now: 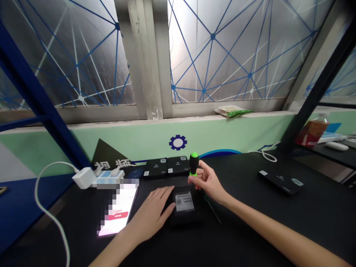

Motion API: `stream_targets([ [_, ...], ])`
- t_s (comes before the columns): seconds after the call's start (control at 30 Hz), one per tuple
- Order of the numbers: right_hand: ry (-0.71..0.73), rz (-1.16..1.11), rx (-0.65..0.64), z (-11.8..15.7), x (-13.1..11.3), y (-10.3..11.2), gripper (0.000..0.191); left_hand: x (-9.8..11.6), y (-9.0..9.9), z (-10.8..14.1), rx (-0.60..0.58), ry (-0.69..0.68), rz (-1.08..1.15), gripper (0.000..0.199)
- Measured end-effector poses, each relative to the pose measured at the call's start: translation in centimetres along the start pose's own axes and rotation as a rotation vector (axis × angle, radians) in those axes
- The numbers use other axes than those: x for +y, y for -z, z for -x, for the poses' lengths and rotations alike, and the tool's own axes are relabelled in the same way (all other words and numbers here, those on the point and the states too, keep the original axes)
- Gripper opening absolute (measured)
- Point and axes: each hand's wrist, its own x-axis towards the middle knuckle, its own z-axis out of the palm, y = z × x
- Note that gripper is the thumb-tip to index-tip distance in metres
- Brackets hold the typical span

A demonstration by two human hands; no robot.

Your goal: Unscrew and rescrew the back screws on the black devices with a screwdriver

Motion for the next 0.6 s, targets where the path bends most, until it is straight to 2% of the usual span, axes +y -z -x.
stream_targets([
  [0.2,0.016,0.005,0.018,0.02,-0.36,-0.05,0.036,-0.03,0.01,0.04,0.009,-0.004,-0.004,0.049],
  [0.43,0.056,0.029,-0.036,-0.03,-0.02,0.49,0.028,0.05,0.1,-0.03,-0.006,0.004,-0.011,0.05],
  [0.6,0.065,0.057,0.009,-0.02,0.15,0.5,0.035,-0.04,0.1,0.03,-0.013,0.009,-0.011,0.051],
])
